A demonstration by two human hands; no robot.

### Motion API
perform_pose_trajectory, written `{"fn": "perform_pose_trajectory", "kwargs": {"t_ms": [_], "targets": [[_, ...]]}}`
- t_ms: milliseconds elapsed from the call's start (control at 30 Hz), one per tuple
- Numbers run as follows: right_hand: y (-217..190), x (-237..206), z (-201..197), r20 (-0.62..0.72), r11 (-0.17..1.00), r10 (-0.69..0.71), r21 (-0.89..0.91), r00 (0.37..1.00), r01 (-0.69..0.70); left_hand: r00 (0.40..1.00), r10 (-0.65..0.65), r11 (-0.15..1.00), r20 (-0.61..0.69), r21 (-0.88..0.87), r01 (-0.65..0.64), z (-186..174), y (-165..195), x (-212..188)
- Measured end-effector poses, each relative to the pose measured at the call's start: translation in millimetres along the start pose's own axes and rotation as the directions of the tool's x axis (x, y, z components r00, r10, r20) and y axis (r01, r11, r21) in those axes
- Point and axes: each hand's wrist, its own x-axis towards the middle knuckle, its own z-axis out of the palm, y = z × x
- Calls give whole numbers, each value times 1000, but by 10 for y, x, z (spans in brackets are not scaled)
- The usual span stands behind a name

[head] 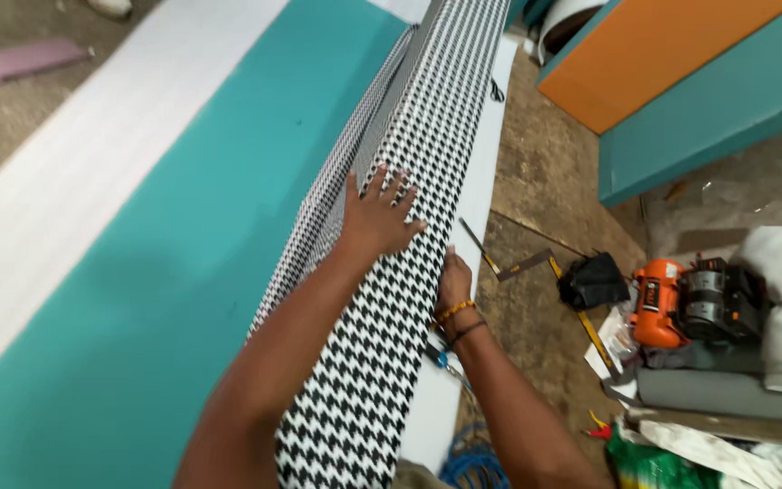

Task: The person upholsters a long wooden frame with black-and-white houndstooth fabric. They press and align the fabric over the padded edge, then use a pneumatic staple gun to fasten the fabric to the frame, working along the length and repositioning the fabric between staples.

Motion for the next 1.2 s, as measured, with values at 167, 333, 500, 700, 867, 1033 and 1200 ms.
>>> {"fn": "perform_pose_trajectory", "kwargs": {"t_ms": [167,333,500,700,867,1033,1200], "targets": [[72,41,-86,-11,998,67,22,998,-67,971,-19,1000,-240,-27,13,102,24,90],[116,52,-107,65,997,16,70,998,-21,998,8,994,-67,112,0,57,217,-202],[190,101,-99,80,974,78,206,994,-93,983,24,990,-180,139,1,-71,242,71],[237,11,-159,89,989,-3,149,996,-10,964,264,948,-9,189,-258,386,824,165],[246,150,-143,49,959,137,244,989,-145,923,220,973,-315,135,-186,635,912,699],[337,185,-196,36,996,-56,-72,998,58,951,71,950,-301,310,27,695,708,921],[331,116,-181,10,967,142,212,990,-141,951,135,986,-278,131,-101,67,649,720]]}}
